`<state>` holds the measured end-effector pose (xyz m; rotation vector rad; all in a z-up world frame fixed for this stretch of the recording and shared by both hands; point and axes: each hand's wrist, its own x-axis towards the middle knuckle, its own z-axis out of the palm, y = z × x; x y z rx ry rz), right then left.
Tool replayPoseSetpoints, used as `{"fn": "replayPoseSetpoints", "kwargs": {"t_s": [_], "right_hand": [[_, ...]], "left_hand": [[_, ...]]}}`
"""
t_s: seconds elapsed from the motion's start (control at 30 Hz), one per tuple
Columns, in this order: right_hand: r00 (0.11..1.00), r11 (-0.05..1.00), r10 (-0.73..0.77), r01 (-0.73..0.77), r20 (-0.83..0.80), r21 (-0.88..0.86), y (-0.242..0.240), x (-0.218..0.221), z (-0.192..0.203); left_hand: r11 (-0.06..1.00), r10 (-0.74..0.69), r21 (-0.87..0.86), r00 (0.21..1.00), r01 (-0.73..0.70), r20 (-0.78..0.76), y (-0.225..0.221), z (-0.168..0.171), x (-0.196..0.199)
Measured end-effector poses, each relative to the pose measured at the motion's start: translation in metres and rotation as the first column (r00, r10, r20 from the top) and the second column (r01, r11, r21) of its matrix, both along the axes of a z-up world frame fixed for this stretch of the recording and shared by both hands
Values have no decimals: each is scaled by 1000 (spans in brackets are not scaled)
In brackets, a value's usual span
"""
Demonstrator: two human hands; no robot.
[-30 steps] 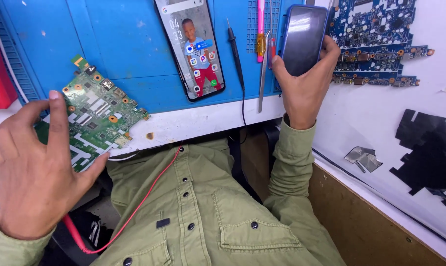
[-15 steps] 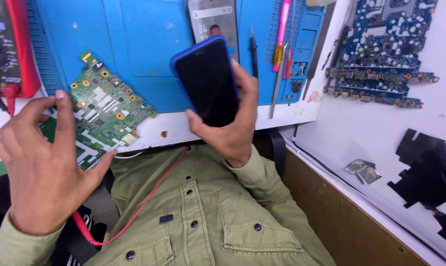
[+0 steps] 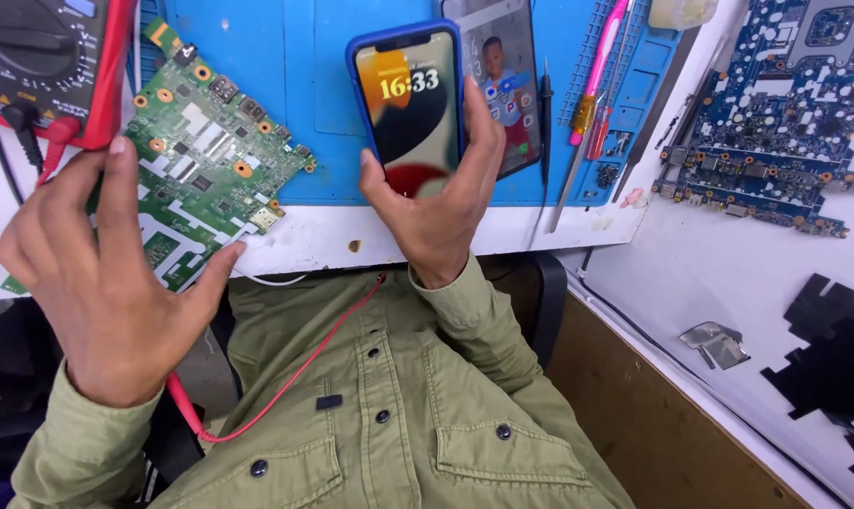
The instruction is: Probing a laptop motherboard with multimeter leads to check for electrical continuity or voltage, followed by using smartphones.
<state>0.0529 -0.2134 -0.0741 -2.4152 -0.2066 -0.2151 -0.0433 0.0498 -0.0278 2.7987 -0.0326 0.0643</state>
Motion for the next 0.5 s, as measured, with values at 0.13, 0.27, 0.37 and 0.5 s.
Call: {"fn": "replayPoseSetpoints", "kwargs": {"t_s": [0.13,0.27,0.37,0.5], "right_hand": [[999,995,51,-52,-7,-86,2,3,4],[990,981,102,-116,-93,-157,7,-10,9],[986,982,155,-160,-59,-95,-7,-14,20],[962,964,255,-245,94,-106,-32,-20,25]], "left_hand": [[999,15,-37,1000,-15,-3,2,-2,-1],[997,5,-83,1000,-6,-9,5,-8,-4],[997,-14,-69,1000,14,8,12,-15,-5],[996,-74,-40,994,77,75,24,-28,-8]]}}
